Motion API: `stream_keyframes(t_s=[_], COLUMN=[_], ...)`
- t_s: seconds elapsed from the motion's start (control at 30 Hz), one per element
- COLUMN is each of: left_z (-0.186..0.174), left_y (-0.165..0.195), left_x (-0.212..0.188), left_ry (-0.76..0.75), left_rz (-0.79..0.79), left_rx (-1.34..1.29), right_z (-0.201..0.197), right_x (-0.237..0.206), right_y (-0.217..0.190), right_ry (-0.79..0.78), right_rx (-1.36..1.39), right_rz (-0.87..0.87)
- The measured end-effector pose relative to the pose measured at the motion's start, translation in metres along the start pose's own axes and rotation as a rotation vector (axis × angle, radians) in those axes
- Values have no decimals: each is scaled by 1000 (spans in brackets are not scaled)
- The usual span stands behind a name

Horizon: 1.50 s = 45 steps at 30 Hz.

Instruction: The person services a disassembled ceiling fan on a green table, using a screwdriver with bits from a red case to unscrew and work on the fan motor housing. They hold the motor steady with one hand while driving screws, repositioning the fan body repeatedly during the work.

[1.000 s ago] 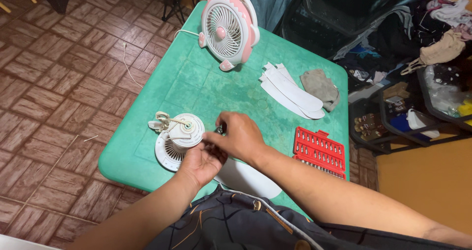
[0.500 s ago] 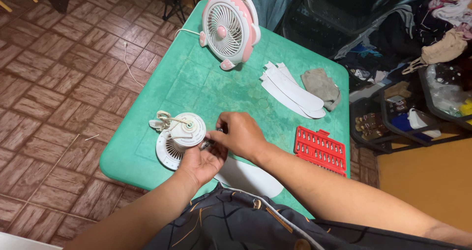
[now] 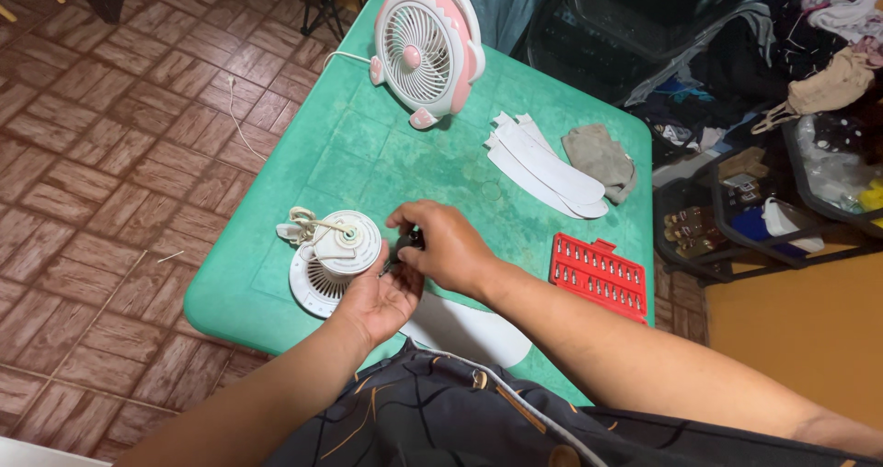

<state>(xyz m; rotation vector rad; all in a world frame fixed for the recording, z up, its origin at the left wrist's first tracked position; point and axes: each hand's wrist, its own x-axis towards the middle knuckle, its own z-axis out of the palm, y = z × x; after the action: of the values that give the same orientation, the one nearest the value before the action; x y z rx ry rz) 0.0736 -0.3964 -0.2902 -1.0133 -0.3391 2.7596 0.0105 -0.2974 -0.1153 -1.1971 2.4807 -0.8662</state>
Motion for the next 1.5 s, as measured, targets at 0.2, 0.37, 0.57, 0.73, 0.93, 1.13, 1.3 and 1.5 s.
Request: stream_keyframes(t_s=[0.2, 0.37, 0.57, 0.73, 0.93, 1.13, 1.3, 1.5], left_z=[-1, -4, -4, 2, 3, -2, -2, -3], left_y=[2, 2, 1, 2, 2, 4, 2, 4], left_x=[6, 6, 8, 4, 3, 4, 6, 4], left_ry=[-65, 54, -45, 23, 0, 11, -36, 16], left_rz=[134, 62, 85, 24, 38, 13, -28, 36], left_rx=[73, 33, 91, 11, 111, 74, 101, 57], right_z=[2, 3, 3, -1, 1, 3, 4, 3], right_x=[-1, 0, 1, 4, 3, 4, 0, 1], right_y=[-5, 2, 5, 3, 0, 3, 5, 3], right_ry=[22, -5, 78, -15, 116, -31, 86, 8], right_rx=[-78, -117, 4, -68, 37, -76, 47, -94], right_rz=[205, 117, 40, 315, -12, 258, -61, 357])
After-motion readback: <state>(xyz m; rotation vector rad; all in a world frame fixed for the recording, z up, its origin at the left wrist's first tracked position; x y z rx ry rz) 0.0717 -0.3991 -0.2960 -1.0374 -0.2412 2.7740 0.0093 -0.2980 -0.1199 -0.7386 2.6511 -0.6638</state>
